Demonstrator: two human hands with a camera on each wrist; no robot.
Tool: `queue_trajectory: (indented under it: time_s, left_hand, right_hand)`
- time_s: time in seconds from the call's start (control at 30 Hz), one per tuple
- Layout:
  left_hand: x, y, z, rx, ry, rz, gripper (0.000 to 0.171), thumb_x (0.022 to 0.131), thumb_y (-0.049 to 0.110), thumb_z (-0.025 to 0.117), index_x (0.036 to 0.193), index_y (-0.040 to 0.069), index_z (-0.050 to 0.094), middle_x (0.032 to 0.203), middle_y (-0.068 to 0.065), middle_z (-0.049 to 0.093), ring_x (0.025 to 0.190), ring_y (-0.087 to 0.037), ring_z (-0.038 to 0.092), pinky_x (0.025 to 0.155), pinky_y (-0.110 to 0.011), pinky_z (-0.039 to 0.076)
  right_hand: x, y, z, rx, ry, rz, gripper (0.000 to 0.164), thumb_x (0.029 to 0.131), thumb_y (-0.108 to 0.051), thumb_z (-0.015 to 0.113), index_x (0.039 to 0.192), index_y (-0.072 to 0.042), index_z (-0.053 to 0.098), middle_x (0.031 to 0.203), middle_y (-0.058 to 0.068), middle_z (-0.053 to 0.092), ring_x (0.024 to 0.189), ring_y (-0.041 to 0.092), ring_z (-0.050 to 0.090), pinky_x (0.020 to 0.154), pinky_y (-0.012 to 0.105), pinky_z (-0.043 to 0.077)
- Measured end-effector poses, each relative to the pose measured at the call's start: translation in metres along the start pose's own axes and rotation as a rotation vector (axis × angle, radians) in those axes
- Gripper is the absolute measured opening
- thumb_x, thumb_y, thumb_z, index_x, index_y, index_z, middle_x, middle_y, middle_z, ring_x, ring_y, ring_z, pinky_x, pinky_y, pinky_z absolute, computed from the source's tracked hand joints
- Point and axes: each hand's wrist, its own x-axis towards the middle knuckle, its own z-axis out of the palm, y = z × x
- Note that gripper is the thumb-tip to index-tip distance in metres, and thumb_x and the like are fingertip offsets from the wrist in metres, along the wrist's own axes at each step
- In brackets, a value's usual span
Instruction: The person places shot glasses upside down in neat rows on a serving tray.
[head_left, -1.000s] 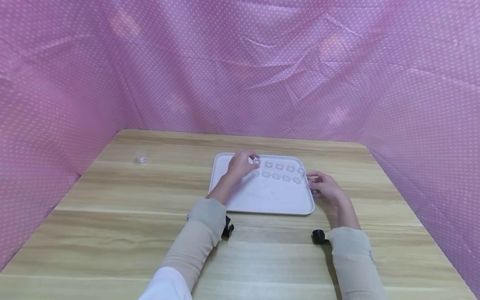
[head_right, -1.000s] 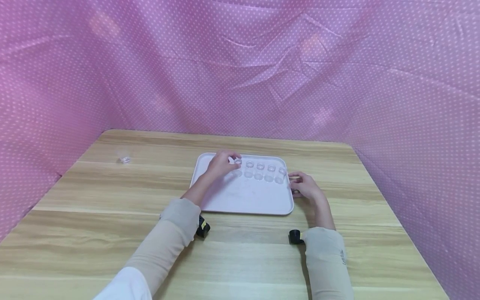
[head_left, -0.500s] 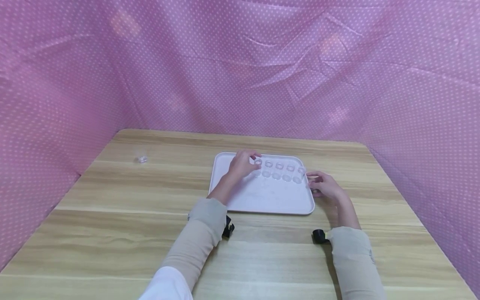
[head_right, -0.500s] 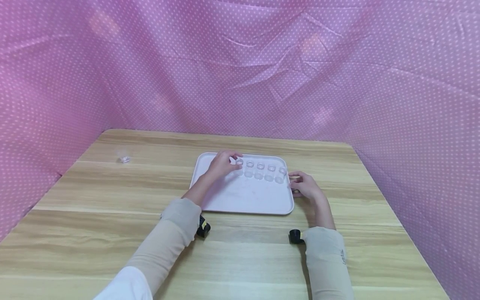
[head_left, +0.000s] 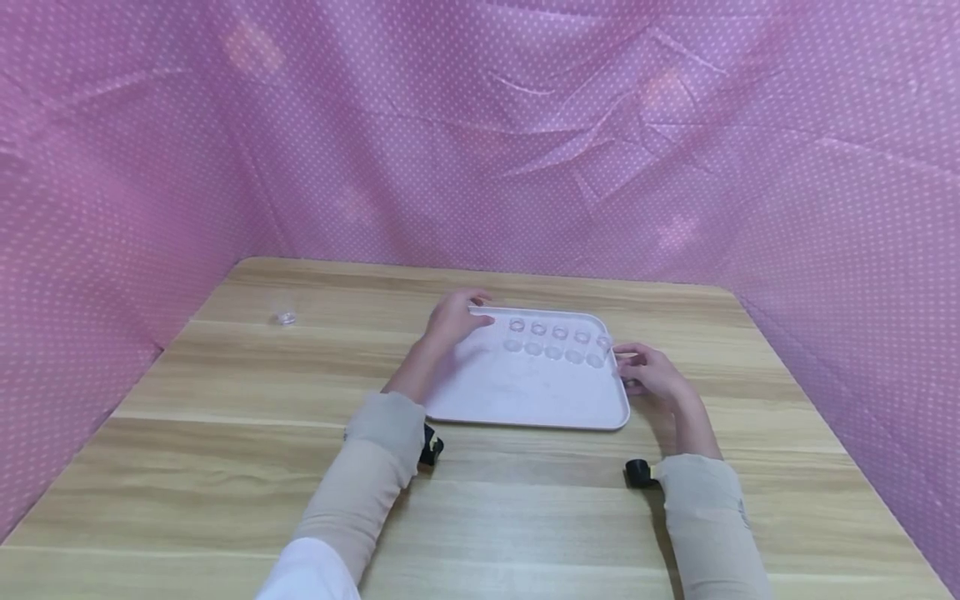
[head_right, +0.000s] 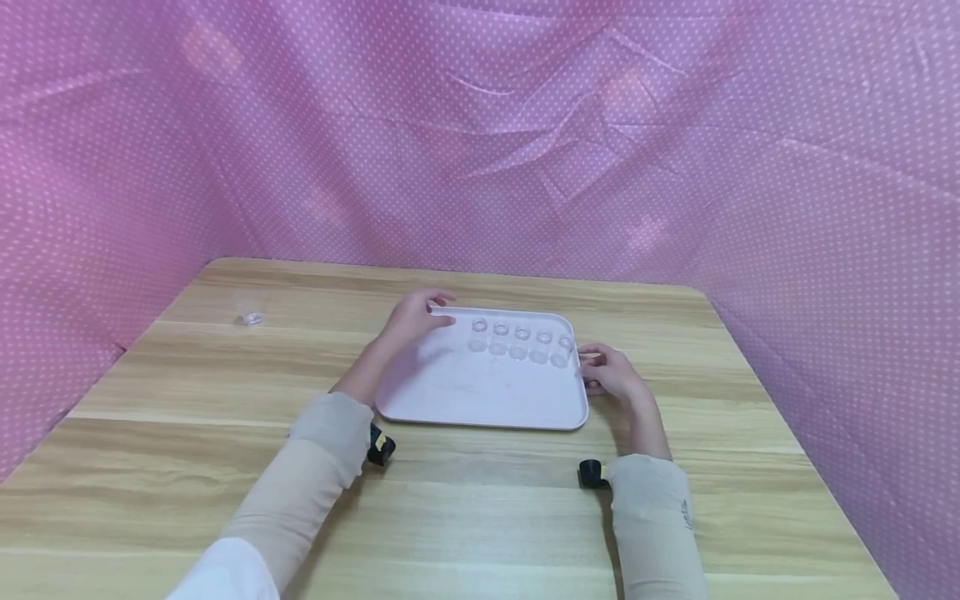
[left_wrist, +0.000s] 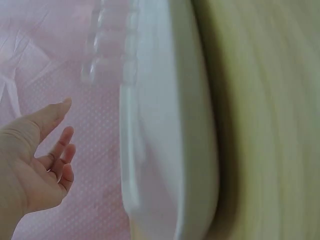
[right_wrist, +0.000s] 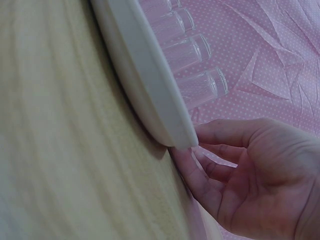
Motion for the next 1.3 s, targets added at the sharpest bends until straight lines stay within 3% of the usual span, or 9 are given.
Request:
queue_trajectory:
  time_s: [0.33,0.63,0.83,1.07,1.3]
  left_hand:
    - [-0.014,-0.036,-0.055,-0.107,0.05,-0.069,0.042,0.084,0.017,0.065,0.125,0.014,0.055,0.122,-0.01,0.053,0.1,-0.024,0.048,0.079,-0.039,0.044]
    - [-0.026,-0.064,-0.103,-0.071,0.178,-0.081,0.042,0.084,0.016,0.068,0.123,0.009,0.056,0.122,-0.015,0.053,0.101,-0.029,0.049,0.079,-0.042,0.043]
    - [-0.04,-0.094,-0.132,-0.044,0.274,-0.123,0.045,0.085,0.021,0.067,0.126,0.008,0.054,0.123,-0.016,0.052,0.103,-0.031,0.047,0.082,-0.044,0.04]
    - [-0.057,-0.127,-0.157,-0.041,0.367,-0.233,0.05,0.085,0.028,0.066,0.129,0.009,0.051,0.127,-0.015,0.048,0.106,-0.031,0.044,0.081,-0.042,0.038]
    - [-0.07,-0.155,-0.169,-0.142,0.457,-0.327,0.057,0.084,0.027,0.067,0.135,0.011,0.045,0.135,-0.015,0.042,0.105,-0.029,0.044,0.083,-0.038,0.04]
  right_hand:
    - [0.0,0.003,-0.001,-0.001,-0.008,-0.019,0.045,0.091,0.001,0.05,0.133,0.006,0.035,0.114,0.026,0.047,0.088,0.02,0.056,0.074,0.036,0.052]
    - [-0.001,0.004,0.0,0.0,-0.013,-0.015,0.045,0.091,0.001,0.049,0.133,0.006,0.035,0.112,0.024,0.047,0.088,0.019,0.055,0.074,0.036,0.052]
    - [0.0,0.003,0.0,0.0,-0.015,-0.036,0.045,0.091,0.001,0.049,0.133,0.008,0.034,0.112,0.026,0.048,0.087,0.019,0.056,0.075,0.036,0.052]
    - [0.0,0.001,-0.001,-0.019,-0.01,-0.027,0.046,0.092,-0.001,0.05,0.133,0.007,0.034,0.114,0.027,0.047,0.088,0.02,0.056,0.074,0.036,0.052]
    - [0.001,0.003,0.0,-0.023,-0.007,-0.027,0.045,0.092,-0.001,0.05,0.133,0.008,0.035,0.114,0.028,0.047,0.087,0.019,0.056,0.073,0.035,0.052]
